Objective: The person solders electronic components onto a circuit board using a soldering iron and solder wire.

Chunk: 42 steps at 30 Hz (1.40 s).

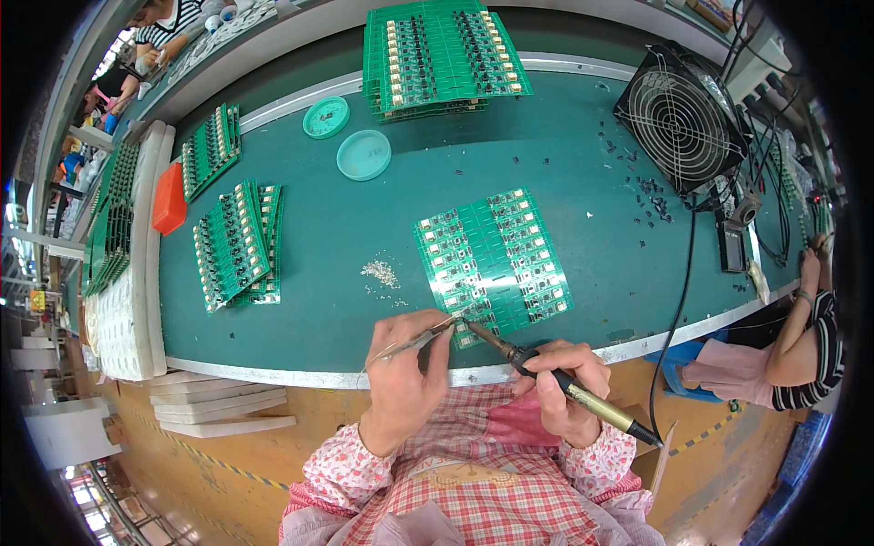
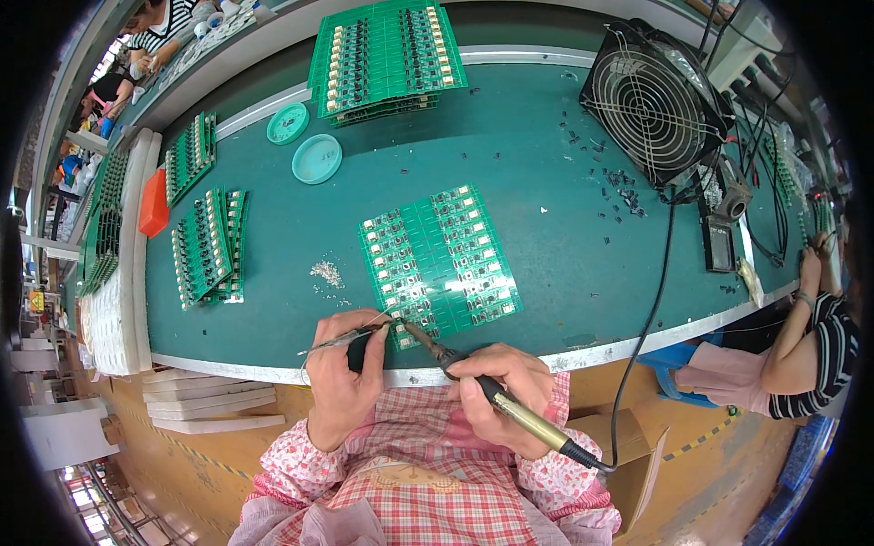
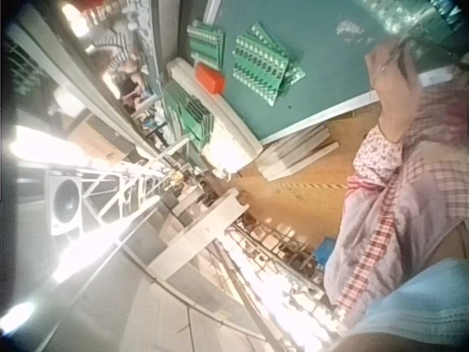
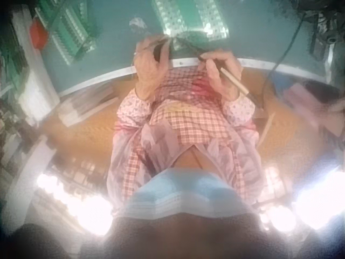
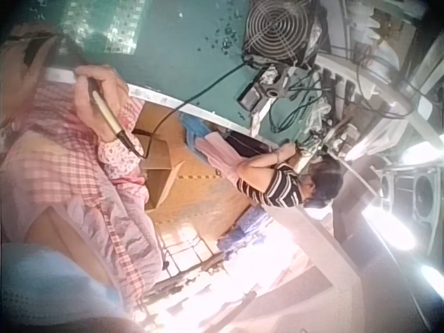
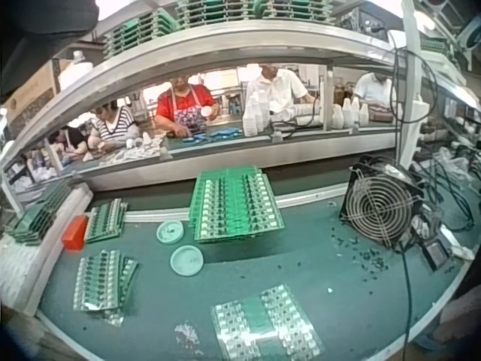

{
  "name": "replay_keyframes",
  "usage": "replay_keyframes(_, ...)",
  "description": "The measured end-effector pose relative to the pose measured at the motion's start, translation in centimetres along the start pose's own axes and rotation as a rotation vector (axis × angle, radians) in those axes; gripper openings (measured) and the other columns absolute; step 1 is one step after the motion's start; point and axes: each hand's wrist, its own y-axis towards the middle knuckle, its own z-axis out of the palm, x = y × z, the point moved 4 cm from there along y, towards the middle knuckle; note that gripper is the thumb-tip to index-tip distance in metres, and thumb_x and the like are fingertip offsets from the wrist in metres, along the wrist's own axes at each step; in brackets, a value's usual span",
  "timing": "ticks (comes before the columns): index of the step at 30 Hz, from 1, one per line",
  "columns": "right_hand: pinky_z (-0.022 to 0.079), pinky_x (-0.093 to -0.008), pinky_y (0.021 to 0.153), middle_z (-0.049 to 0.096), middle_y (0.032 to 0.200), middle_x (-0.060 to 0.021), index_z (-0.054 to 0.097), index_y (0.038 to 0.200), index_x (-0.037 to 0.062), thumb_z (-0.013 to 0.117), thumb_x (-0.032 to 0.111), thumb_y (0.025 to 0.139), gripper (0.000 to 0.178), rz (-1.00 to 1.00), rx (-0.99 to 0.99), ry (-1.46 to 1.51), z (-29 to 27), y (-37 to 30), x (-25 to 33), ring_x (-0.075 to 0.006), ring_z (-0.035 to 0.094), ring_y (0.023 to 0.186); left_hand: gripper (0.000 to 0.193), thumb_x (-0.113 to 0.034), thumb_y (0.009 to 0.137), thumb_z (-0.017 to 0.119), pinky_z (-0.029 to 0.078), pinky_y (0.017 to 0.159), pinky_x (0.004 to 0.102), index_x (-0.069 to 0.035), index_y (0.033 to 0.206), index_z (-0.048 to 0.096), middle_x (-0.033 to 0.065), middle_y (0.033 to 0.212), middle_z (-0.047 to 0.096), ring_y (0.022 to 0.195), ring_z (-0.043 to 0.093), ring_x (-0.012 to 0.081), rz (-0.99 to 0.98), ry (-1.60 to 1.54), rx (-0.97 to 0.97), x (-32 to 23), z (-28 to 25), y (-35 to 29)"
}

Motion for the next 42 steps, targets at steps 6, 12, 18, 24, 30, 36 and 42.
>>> replay_keyframes(6,0.055,-0.0349,0.067,0.071,0.069,-0.0069,0.063,0.099,0.003,0.066,0.007,0.09,0.011,0.015,0.031,-0.037,0.3,0.2,-0.1,-0.0212,0.071,0.068,0.015,0.003,0.085,0.069,0.051,0.078,0.0366,-0.001,0.099,0.067,0.0117,0.1,0.071,0.089,0.065,0.0291,0.009,0.0,-0.003,0.1,0.0,0.0)
replay_keyframes(12,0.056,-0.0358,0.066,0.071,0.071,-0.0079,0.065,0.097,0.0023,0.068,0.005,0.087,0.011,-0.034,0.044,-0.061,0.3,0.5,0.1,-0.0241,0.071,0.07,0.025,0.006,0.079,0.072,0.049,0.077,0.0374,-0.004,0.101,0.067,0.0089,0.1,0.071,0.086,0.063,0.0295,0.034,-0.012,-0.023,0.3,0.1,-0.1)
replay_keyframes(18,0.056,-0.0368,0.065,0.071,0.078,-0.011,0.071,0.093,0.001,0.074,0.004,0.078,0.015,-0.197,0.066,-0.167,0.3,0.6,0.3,-0.0275,0.071,0.07,0.026,0.006,0.079,0.072,0.049,0.078,0.0372,-0.004,0.102,0.067,0.0089,0.1,0.071,0.086,0.063,0.0295,0.028,-0.019,-0.022,0.3,0.1,-0.1)
replay_keyframes(24,0.056,-0.0365,0.064,0.071,0.079,-0.0111,0.071,0.092,0.0014,0.074,0.003,0.079,0.014,-0.207,0.083,-0.182,0.3,0.7,0.6,-0.0274,0.07,0.07,0.026,0.006,0.079,0.073,0.049,0.078,0.0371,-0.004,0.101,0.067,0.0085,0.099,0.071,0.086,0.064,0.029,0.031,-0.008,-0.032,0.3,0.2,-0.2)
replay_keyframes(30,0.056,-0.0367,0.065,0.071,0.079,-0.0108,0.069,0.102,0.0013,0.073,0.002,0.079,0.023,-0.156,0.012,-0.106,-1.2,0.1,0.5,-0.0275,0.069,0.067,0.017,0.003,0.083,0.07,0.051,0.078,0.0372,-0.002,0.098,0.068,0.0109,0.099,0.071,0.088,0.065,0.0295,0.032,-0.002,-0.025,0.1,0.1,-0.1)
replay_keyframes(36,0.056,-0.0413,0.076,0.07,0.088,-0.0116,0.068,0.109,0.0036,0.076,0.004,0.079,0.03,-0.221,0.018,-0.392,-0.4,0.3,1.0,-0.0292,0.069,0.082,0.016,0.004,0.082,0.071,0.051,0.078,0.0372,-0.002,0.097,0.068,0.0104,0.1,0.071,0.088,0.065,0.0295,0.036,0.01,-0.026,0.1,0.2,-0.1)
replay_keyframes(42,0.046,-0.0485,0.099,0.06,0.115,-0.0137,0.064,0.127,0.0111,0.084,0.016,0.074,0.057,-0.145,-0.042,-0.896,2.1,2.1,0.8,-0.0309,0.06,0.111,0.014,0.004,0.085,0.069,0.052,0.079,0.0342,0.0,0.098,0.067,0.0125,0.1,0.07,0.088,0.067,0.0269,-0.025,-0.025,-0.008,0.1,-0.8,-0.1)
